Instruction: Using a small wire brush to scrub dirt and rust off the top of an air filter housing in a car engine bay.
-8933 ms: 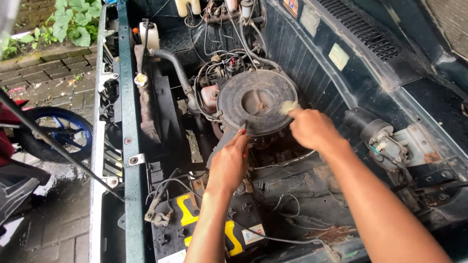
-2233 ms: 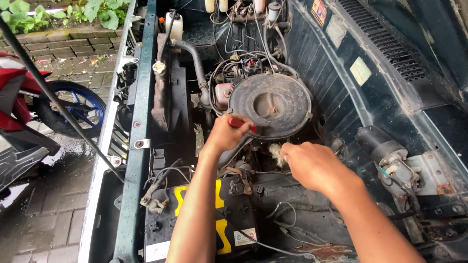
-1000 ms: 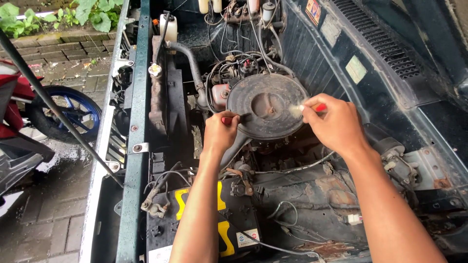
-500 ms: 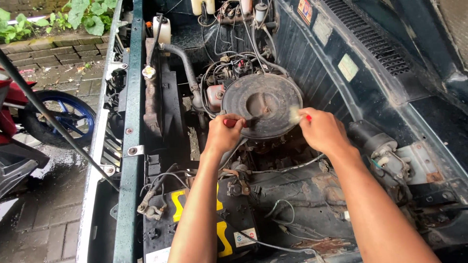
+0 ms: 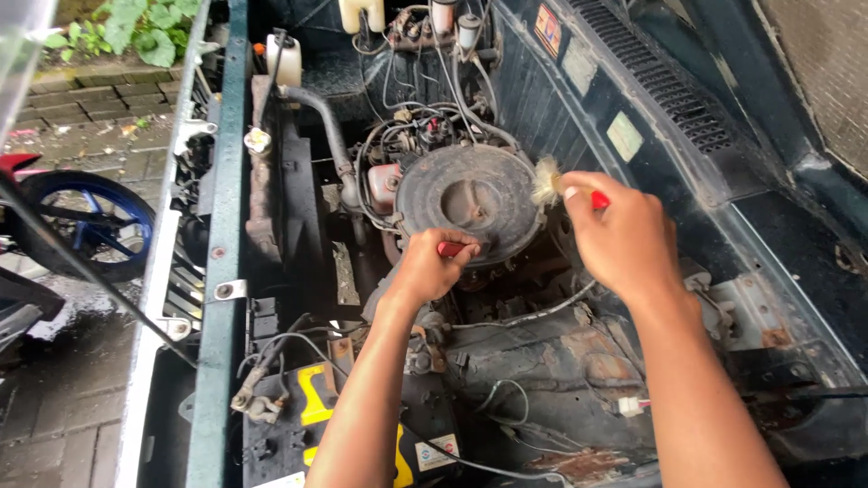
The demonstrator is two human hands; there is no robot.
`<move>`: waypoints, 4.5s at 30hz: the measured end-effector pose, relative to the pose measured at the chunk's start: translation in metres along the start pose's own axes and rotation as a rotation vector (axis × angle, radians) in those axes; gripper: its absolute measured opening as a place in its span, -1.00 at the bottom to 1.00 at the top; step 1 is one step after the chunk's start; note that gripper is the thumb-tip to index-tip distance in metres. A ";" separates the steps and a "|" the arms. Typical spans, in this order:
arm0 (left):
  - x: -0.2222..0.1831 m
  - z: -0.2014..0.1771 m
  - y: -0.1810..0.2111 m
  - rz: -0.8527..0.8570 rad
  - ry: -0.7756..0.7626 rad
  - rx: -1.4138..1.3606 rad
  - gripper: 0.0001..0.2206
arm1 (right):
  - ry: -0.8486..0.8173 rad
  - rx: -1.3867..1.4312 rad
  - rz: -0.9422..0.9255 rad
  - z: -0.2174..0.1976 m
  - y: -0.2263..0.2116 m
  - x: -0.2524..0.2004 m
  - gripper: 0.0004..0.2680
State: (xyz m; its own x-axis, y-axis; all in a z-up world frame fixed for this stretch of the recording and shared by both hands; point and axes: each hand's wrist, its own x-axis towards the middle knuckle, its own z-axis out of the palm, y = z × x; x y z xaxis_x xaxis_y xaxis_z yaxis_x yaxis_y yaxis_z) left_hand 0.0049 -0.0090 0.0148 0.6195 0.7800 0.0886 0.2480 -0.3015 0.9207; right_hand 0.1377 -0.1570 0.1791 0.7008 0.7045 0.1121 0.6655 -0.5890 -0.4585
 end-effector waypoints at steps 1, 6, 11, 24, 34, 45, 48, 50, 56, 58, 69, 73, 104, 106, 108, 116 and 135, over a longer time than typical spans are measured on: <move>0.000 0.002 0.002 -0.003 -0.005 -0.005 -0.83 | -0.002 -0.005 0.005 0.002 0.002 0.000 -0.77; -0.004 0.018 0.000 0.079 -0.070 -0.020 -0.82 | -0.151 -0.077 0.008 0.002 -0.009 -0.010 -0.72; 0.004 0.030 -0.011 0.117 -0.054 -0.012 -0.83 | -0.141 -0.066 -0.016 0.005 -0.005 -0.004 -0.73; 0.083 0.112 0.001 0.083 -0.006 0.377 -0.89 | -0.074 -0.069 -0.060 0.009 0.003 0.008 -0.75; 0.055 0.066 0.020 -0.058 -0.132 0.424 -0.86 | 0.053 0.012 -0.097 -0.001 0.027 -0.001 -0.78; 0.062 0.096 0.026 0.079 -0.060 0.299 -0.82 | 0.049 0.124 -0.110 -0.005 0.020 -0.005 -0.79; 0.080 0.098 0.024 0.022 -0.066 0.348 -0.82 | 0.015 -0.023 -0.069 -0.004 0.022 0.003 -0.79; 0.068 0.090 0.024 -0.018 -0.086 0.348 -0.84 | 0.035 -0.001 -0.069 -0.002 0.029 0.003 -0.80; 0.046 0.052 0.012 -0.055 -0.066 0.378 -0.84 | 0.088 0.091 -0.165 -0.001 0.024 -0.010 -0.79; 0.033 0.041 0.014 -0.052 -0.040 0.383 -0.79 | 0.082 0.088 -0.181 -0.005 0.016 -0.009 -0.79; 0.054 0.098 0.013 0.052 -0.045 0.377 -0.88 | -0.067 -0.067 -0.036 0.005 0.000 -0.003 -0.77; 0.056 0.103 0.030 0.006 -0.047 0.342 -0.78 | -0.075 -0.090 -0.020 0.004 0.003 -0.002 -0.76; 0.018 -0.058 -0.040 -0.118 0.060 0.566 -0.83 | -0.191 -0.096 0.053 -0.011 0.000 -0.009 -0.73; 0.031 -0.063 -0.051 -0.062 0.128 0.544 -0.83 | -0.192 -0.109 0.054 -0.005 0.001 -0.008 -0.73; 0.043 -0.064 -0.062 -0.130 0.138 0.637 -0.87 | -0.071 -0.124 -0.096 0.009 0.013 -0.009 -0.76; 0.066 -0.067 -0.071 -0.224 0.186 0.517 -0.90 | -0.079 -0.072 -0.196 0.016 0.002 -0.018 -0.74; -0.020 0.013 -0.014 -0.140 0.068 0.281 -0.83 | -0.224 -0.249 -0.313 0.043 -0.001 -0.014 -0.74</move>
State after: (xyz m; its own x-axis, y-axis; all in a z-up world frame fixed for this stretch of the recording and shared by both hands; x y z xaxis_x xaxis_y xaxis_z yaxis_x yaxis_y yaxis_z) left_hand -0.0014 -0.0278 -0.0051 0.5159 0.8567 0.0020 0.5294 -0.3206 0.7855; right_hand 0.1163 -0.1496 0.1403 0.4016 0.9158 0.0051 0.8969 -0.3923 -0.2041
